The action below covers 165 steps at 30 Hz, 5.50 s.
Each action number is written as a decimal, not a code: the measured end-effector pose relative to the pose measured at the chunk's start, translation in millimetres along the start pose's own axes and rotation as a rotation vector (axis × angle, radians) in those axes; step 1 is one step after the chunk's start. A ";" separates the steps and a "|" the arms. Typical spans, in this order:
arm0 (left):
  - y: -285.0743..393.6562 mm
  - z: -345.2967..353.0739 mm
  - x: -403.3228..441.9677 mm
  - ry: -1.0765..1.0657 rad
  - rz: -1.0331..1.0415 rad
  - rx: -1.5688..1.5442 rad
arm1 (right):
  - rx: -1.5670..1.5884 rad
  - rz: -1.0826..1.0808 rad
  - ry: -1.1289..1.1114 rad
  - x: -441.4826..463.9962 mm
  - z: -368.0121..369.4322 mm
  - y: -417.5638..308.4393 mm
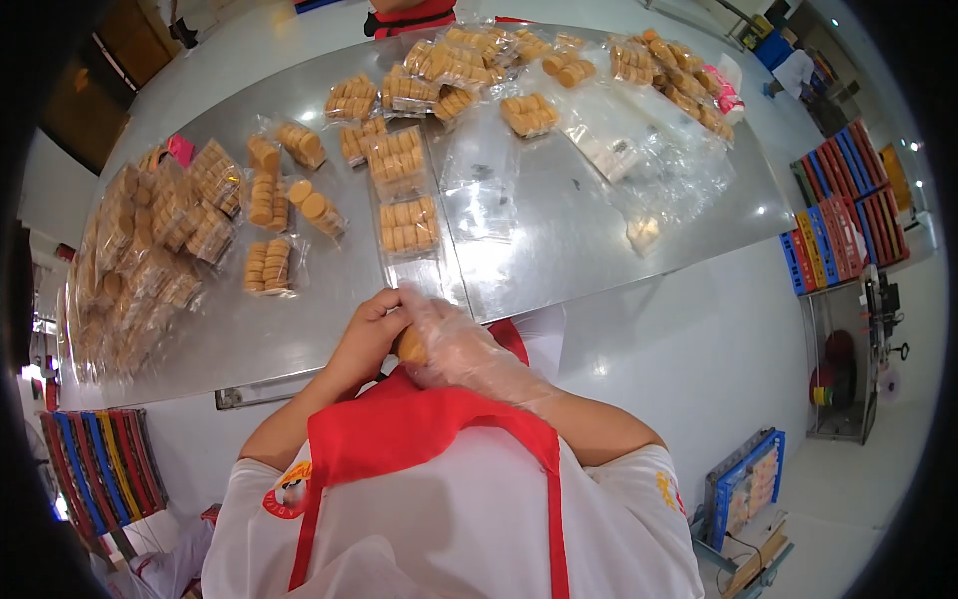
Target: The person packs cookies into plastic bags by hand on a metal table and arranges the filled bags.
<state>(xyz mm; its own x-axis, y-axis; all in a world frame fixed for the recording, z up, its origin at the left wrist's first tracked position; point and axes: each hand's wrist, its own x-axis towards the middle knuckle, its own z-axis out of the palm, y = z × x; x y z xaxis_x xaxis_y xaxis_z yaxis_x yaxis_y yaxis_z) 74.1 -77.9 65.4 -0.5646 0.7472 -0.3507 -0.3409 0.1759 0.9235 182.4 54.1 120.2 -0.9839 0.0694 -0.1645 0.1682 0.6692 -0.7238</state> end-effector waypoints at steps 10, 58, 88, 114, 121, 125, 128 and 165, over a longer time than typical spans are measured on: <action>40.2 4.7 6.1 -0.076 1.115 1.541 | 1.760 0.288 0.139 -38.9 1.4 58.7; 62.5 101.8 34.3 -0.370 0.746 1.756 | 1.221 0.695 0.834 21.6 -9.4 3.7; 222.9 -42.9 106.8 0.039 0.409 0.582 | -0.609 -0.334 0.312 91.4 -122.2 -34.1; -3.0 -39.0 41.9 -0.001 0.482 -0.079 | 0.927 0.182 0.276 82.1 5.4 59.5; -21.8 -35.0 59.3 0.085 0.641 0.082 | 0.995 -0.135 0.360 85.5 12.0 38.3; -27.2 -35.8 65.2 0.144 0.861 0.193 | 0.873 -0.285 0.462 80.4 18.8 51.5; -33.5 -35.8 63.3 0.132 0.752 0.065 | 1.020 -0.406 0.446 72.4 22.4 43.7; 53.4 -37.9 -3.7 0.124 0.900 0.087 | 0.308 -0.432 0.565 46.7 -31.3 -11.7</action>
<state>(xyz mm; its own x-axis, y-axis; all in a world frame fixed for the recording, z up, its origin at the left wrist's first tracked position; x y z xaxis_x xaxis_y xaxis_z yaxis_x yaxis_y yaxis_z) 29.5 -95.6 110.1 -0.6685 0.5521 0.4983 0.3224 -0.3887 0.8631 132.6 72.7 142.0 -0.8333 0.2707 0.4820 -0.3101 0.4927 -0.8130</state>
